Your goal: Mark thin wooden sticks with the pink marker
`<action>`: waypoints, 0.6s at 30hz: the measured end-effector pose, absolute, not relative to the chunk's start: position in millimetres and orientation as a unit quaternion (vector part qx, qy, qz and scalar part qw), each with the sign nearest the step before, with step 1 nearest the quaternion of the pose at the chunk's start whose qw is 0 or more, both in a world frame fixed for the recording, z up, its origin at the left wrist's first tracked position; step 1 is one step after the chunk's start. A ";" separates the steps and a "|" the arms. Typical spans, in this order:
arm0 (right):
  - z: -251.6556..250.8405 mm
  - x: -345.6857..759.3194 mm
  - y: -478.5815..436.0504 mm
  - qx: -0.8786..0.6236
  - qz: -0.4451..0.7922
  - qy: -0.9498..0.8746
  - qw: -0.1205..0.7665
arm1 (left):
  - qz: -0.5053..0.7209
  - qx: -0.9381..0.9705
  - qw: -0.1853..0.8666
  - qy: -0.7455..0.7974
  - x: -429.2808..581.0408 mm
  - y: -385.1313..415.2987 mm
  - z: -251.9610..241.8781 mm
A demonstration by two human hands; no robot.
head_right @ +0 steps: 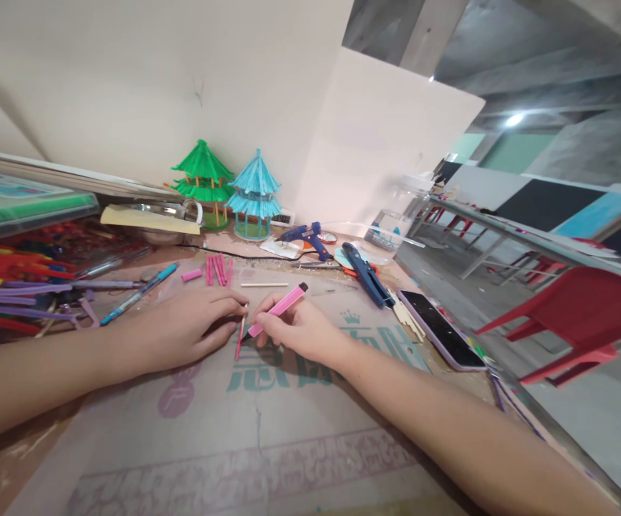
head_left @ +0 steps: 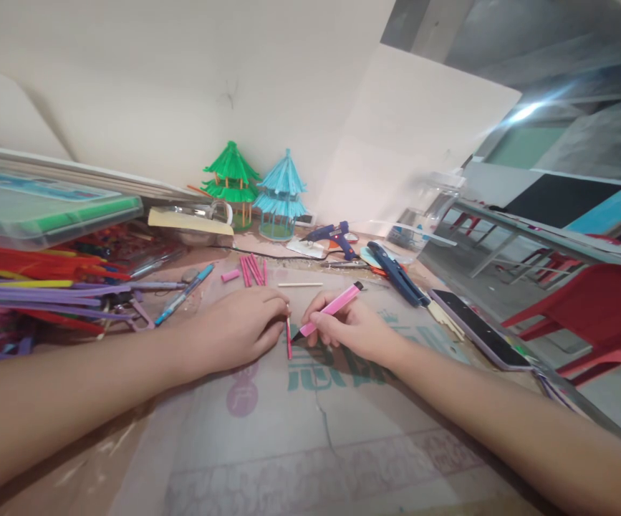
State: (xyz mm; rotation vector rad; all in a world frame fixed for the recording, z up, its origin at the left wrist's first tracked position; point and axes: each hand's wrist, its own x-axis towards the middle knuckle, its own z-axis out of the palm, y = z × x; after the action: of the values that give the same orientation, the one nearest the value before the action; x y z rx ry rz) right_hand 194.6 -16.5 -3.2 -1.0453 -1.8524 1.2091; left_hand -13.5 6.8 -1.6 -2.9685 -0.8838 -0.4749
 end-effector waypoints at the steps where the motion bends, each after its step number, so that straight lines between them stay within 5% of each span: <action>1: -3.4 194.2 -16.4 -0.408 0.457 -0.710 0.346 | -0.152 -0.947 0.004 -0.283 -13.5 7.0 -1.6; 18: -6.2 194.1 -13.3 -0.434 0.428 -0.708 0.356 | -0.141 -0.944 -0.012 -0.299 -13.5 5.4 -0.7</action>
State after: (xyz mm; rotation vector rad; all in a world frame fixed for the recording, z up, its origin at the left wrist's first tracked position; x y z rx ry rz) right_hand 194.1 -13.3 -6.2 -1.1212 -1.8296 1.1063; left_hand -13.5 5.4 -0.7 -2.9877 -0.9480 -0.4476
